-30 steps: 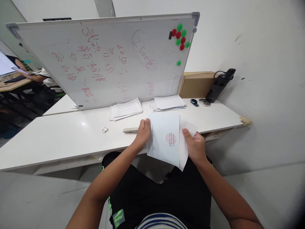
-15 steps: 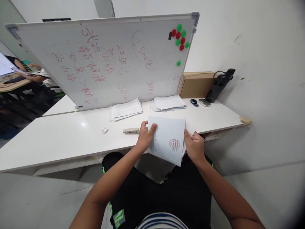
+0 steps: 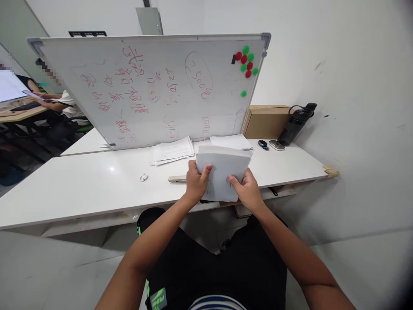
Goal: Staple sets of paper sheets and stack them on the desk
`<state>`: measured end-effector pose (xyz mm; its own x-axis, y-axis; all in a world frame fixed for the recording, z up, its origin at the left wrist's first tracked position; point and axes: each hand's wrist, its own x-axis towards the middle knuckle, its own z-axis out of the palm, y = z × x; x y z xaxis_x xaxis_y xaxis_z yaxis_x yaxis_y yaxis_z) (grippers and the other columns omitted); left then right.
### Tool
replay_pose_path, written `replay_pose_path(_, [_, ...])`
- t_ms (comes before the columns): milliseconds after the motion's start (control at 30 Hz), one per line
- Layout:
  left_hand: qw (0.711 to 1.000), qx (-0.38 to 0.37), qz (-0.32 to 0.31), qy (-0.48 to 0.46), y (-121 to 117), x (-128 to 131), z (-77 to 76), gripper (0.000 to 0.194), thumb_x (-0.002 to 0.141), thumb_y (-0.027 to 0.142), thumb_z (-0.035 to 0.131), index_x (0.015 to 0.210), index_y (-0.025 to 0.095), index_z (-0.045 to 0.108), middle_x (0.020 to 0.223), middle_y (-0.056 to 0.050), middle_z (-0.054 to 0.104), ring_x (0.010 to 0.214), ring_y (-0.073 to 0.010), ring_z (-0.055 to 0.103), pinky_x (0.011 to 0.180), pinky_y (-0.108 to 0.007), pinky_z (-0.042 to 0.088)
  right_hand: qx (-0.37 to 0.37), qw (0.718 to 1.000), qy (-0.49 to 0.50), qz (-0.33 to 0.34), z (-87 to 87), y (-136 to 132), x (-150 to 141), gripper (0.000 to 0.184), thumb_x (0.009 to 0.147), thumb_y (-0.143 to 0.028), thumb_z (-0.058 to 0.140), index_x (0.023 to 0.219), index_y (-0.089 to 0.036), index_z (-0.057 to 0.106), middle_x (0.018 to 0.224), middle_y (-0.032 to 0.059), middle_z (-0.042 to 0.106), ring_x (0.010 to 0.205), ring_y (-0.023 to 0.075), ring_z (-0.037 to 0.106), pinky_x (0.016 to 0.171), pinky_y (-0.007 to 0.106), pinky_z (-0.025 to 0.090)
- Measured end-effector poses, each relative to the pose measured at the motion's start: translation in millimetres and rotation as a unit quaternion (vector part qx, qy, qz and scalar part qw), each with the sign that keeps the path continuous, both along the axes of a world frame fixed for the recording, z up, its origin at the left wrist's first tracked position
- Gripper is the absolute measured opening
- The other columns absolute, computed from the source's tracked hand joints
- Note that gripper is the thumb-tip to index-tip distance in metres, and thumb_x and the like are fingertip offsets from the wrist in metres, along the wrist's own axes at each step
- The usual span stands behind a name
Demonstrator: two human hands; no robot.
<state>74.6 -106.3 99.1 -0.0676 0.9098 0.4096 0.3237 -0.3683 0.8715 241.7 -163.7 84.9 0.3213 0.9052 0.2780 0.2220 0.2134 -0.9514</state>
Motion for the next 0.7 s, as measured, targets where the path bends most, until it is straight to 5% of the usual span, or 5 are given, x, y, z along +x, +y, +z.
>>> replay_pose_path(167, [1.0, 0.028, -0.015, -0.001, 12.5, 4.7, 13.6, 0.046, 0.076, 0.049, 0.067, 0.103, 0.021, 0.044, 0.088, -0.004, 0.06, 0.082, -0.0206, 0.059, 0.066, -0.028, 0.043, 0.087, 0.99, -0.049, -0.103, 21.7, 23.9, -7.3, 0.034, 0.078, -0.043, 0.062, 0.104, -0.022, 0.056, 0.099, 0.0085, 0.067, 0.099, 0.0249, 0.061, 0.086, 0.038, 0.047])
replay_pose_path(300, [0.997, 0.03, -0.057, -0.031, 24.9, 5.1, 5.4, 0.042, 0.077, 0.043, 0.067, 0.107, 0.02, 0.05, 0.093, -0.004, 0.063, 0.085, -0.0199, 0.06, 0.072, -0.029, 0.045, 0.105, 0.99, 0.011, -0.096, 11.2, 43.9, -9.5, 0.041, 0.075, -0.041, 0.065, 0.109, -0.02, 0.055, 0.101, 0.0088, 0.068, 0.099, 0.0231, 0.062, 0.085, 0.036, 0.047])
replay_pose_path(500, [0.975, -0.084, -0.141, -0.149, 43.1, 6.6, -32.0, 0.032, 0.074, 0.038, 0.068, 0.097, 0.017, 0.061, 0.089, -0.003, 0.067, 0.082, -0.0187, 0.061, 0.074, -0.03, 0.047, -0.043, 0.993, 0.106, 0.03, -27.9, 62.9, 0.7, 0.047, 0.066, -0.046, 0.07, 0.1, -0.014, 0.065, 0.099, 0.0092, 0.071, 0.096, 0.0259, 0.064, 0.087, 0.04, 0.047])
replay_pose_path(700, [0.984, -0.068, -0.16, -0.039, 49.8, 5.1, -30.4, 0.028, 0.077, 0.04, 0.064, 0.094, 0.018, 0.067, 0.093, -0.006, 0.069, 0.09, -0.0238, 0.061, 0.081, -0.035, 0.046, -0.101, 0.994, 0.007, 0.046, -18.5, 59.3, 9.2, 0.041, 0.071, -0.049, 0.066, 0.093, -0.015, 0.071, 0.094, 0.0075, 0.072, 0.096, 0.028, 0.063, 0.086, 0.039, 0.046])
